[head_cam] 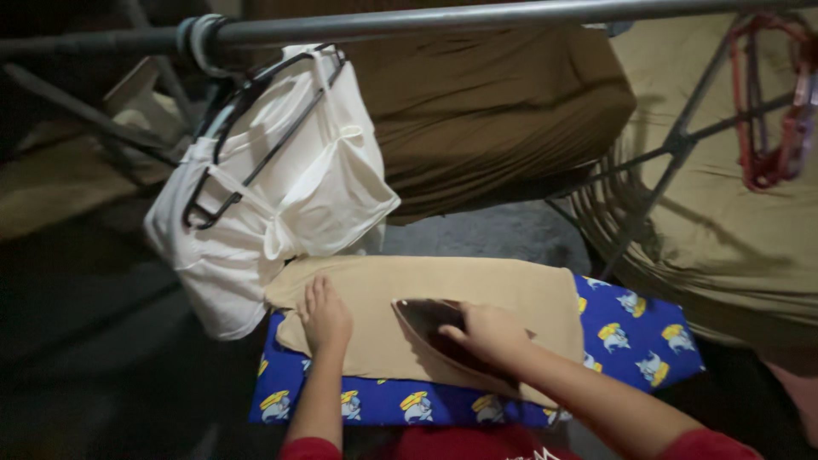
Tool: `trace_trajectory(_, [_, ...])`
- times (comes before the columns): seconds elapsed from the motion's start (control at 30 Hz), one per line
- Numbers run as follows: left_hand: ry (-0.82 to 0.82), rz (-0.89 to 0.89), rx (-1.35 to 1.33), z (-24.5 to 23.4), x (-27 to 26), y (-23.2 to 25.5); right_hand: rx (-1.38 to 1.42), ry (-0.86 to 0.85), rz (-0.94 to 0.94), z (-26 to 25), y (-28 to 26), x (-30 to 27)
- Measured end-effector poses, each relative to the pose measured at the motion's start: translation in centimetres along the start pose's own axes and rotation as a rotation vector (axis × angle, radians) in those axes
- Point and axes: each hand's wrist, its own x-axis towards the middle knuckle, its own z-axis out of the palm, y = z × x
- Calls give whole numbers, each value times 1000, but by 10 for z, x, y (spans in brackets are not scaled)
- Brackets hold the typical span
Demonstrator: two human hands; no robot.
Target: The person irons a beige t-shirt on a blue patterned ironing board, smoothing the fabric and using a steam iron to remove wrinkles. After ironing, the person places the shirt on a red hanger and hangs it on a metal rack. The person then picks up a pink t-shirt and places it on the ironing board.
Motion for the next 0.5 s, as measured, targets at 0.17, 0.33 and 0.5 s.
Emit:
trace_trajectory(0.17, [90,-28,-52,0,-13,-5,124,100,-156,6,-61,51])
trace_trajectory(0.33, [115,-40,-135,-12,-14,-3,71,83,-118,15,-102,93])
trace_trajectory(0.5, [101,-68,-125,-13,-13,3,82,38,-146,13,-84,81])
